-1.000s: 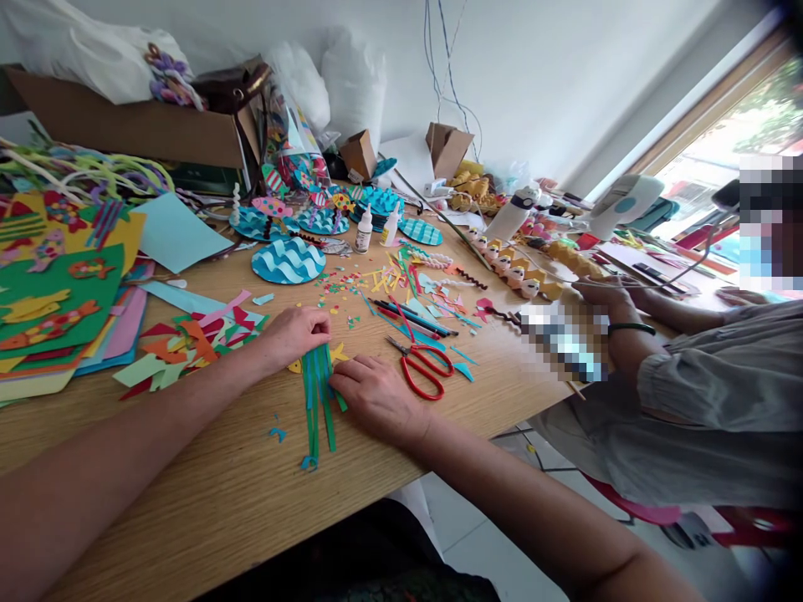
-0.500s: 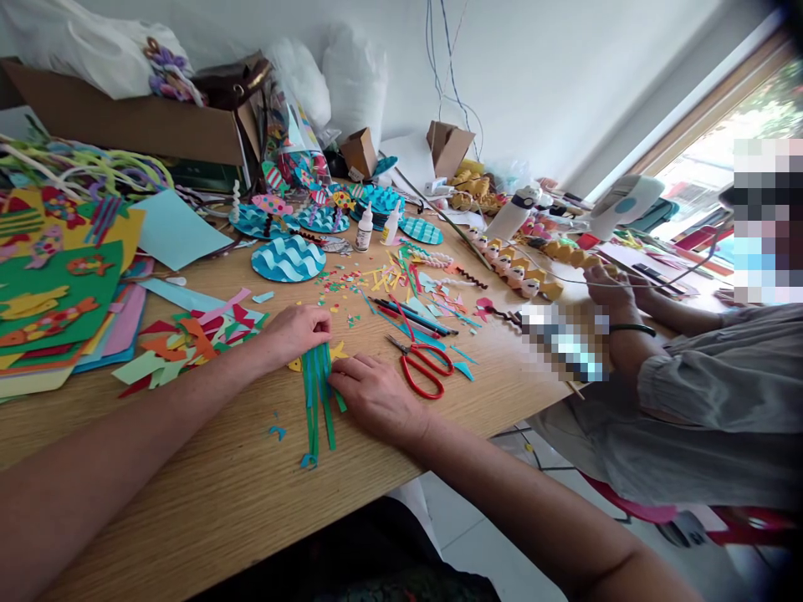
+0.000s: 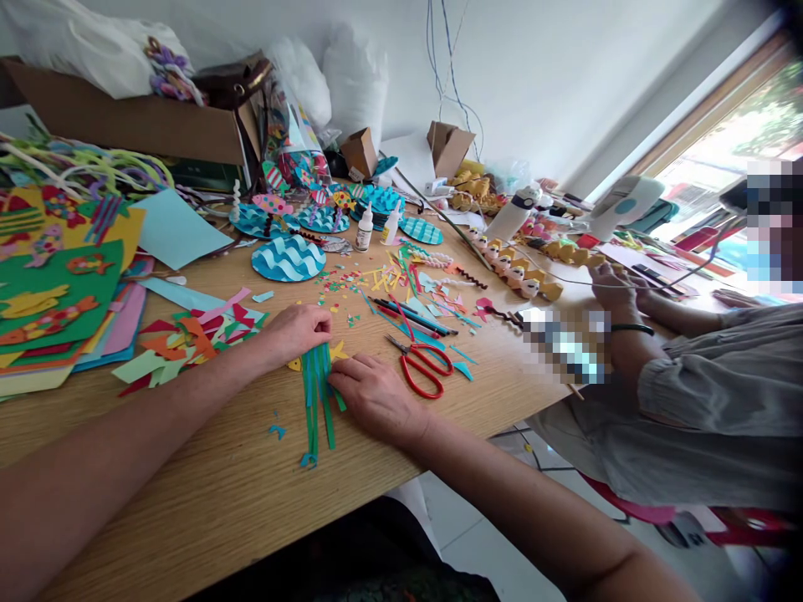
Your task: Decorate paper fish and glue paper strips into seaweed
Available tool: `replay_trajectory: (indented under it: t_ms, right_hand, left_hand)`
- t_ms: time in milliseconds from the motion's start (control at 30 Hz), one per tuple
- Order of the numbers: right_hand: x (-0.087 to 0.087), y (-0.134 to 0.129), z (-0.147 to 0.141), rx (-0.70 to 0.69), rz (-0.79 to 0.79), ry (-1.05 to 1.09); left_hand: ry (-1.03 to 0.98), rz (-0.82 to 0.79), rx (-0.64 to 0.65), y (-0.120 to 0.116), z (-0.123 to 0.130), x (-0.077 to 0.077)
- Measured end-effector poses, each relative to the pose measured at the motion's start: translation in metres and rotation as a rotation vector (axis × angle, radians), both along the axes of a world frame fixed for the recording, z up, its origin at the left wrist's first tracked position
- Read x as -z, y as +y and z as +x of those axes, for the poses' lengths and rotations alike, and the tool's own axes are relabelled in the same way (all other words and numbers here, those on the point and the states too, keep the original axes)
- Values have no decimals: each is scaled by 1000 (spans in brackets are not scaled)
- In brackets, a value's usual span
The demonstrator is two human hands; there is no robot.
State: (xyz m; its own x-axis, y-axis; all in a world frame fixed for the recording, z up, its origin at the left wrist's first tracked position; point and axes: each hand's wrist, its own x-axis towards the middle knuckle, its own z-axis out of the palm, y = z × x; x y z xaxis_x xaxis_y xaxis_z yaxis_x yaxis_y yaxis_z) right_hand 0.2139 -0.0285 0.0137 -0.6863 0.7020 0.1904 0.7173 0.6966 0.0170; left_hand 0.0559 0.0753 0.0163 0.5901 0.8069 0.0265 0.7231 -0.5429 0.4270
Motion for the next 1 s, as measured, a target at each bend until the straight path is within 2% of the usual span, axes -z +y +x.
replay_trajectory:
  t_ms: [500, 700, 1000]
  right_hand:
    - [2, -1, 1, -49, 8, 59]
    - [3, -5, 1, -62, 6, 91]
    - [-7, -12, 2, -109, -28, 91]
  left_hand:
    - [43, 46, -2, 0, 3, 0]
    - [77, 132, 74, -4, 1, 0]
    - [173, 218, 133, -8, 2, -4]
